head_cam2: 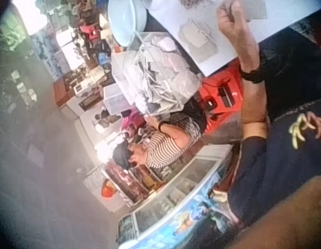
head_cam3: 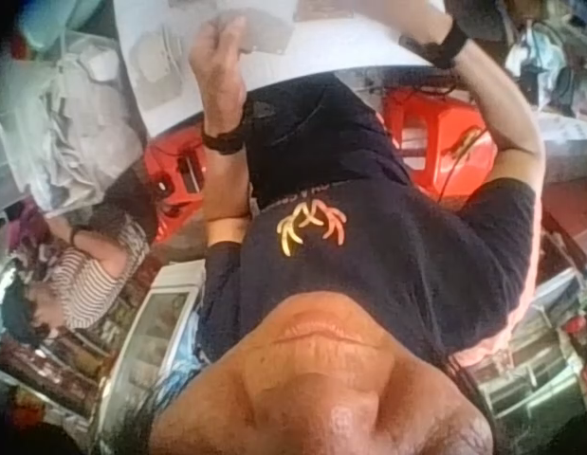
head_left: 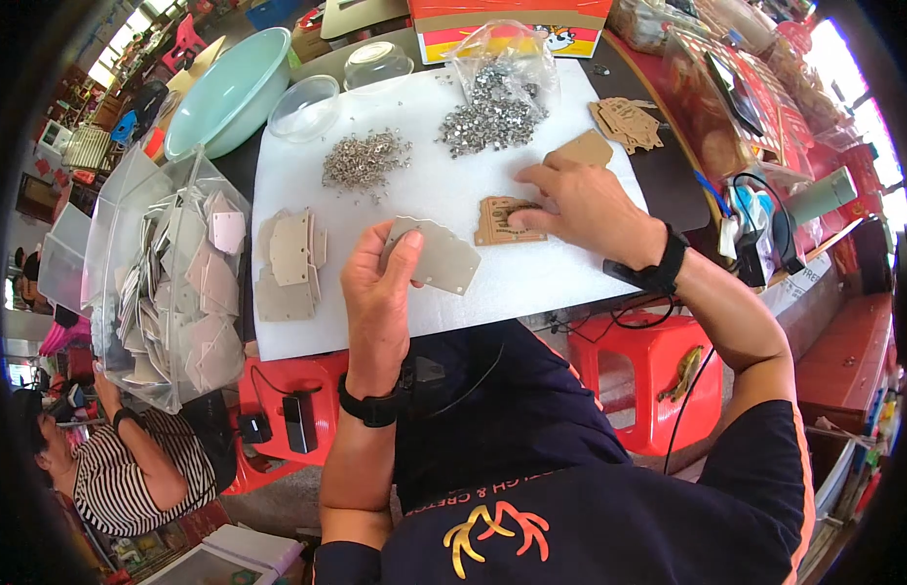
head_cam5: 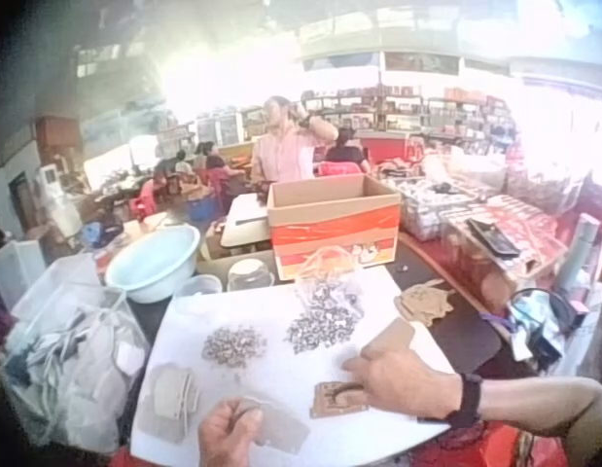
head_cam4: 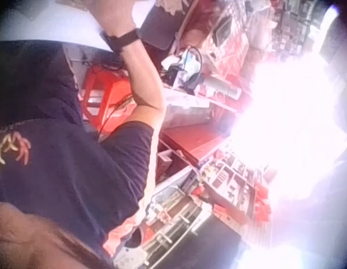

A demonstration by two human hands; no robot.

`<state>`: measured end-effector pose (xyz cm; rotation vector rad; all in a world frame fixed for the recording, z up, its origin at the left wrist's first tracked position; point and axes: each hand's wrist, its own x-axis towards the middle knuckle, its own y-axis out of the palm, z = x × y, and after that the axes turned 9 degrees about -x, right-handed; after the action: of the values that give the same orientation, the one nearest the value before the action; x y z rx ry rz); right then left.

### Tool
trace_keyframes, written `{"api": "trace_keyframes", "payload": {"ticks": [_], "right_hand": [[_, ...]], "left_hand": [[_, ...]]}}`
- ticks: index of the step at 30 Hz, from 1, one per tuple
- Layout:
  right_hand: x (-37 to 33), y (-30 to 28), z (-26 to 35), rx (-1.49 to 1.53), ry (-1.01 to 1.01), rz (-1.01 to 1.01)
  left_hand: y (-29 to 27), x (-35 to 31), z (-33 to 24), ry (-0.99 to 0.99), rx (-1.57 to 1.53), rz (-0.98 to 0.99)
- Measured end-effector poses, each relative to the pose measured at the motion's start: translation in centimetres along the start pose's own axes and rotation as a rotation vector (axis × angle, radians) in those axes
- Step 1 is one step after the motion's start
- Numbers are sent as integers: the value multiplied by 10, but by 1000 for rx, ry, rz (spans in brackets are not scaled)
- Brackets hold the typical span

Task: Manually attaching metal rivets or studs to leather shoe tags.

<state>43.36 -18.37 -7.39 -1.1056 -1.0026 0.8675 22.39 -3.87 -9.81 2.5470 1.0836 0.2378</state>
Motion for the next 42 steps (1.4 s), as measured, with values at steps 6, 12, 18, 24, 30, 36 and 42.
{"api": "trace_keyframes", "payload": {"ticks": [6,12,18,24,30,36,42], "right_hand": [[8,3,0,38,-16,111],[20,-10,-5,418,77,296],[11,-43,4,764,192,322],[5,-51,35,1029,185,318],[13,-32,55,1101,168,313],[16,-23,61,958,176,168],[17,-18,62,833,159,95]], "left_hand": [[-4,-4,-2,-30,-3,40],[-10,-6,-3,-25,-50,36],[-7,-4,-7,-33,-154,-31],[1,0,1,-27,-256,18],[9,-2,-1,-28,-318,51],[12,-5,2,-36,-334,26],[12,-5,4,-41,-343,31]]}}
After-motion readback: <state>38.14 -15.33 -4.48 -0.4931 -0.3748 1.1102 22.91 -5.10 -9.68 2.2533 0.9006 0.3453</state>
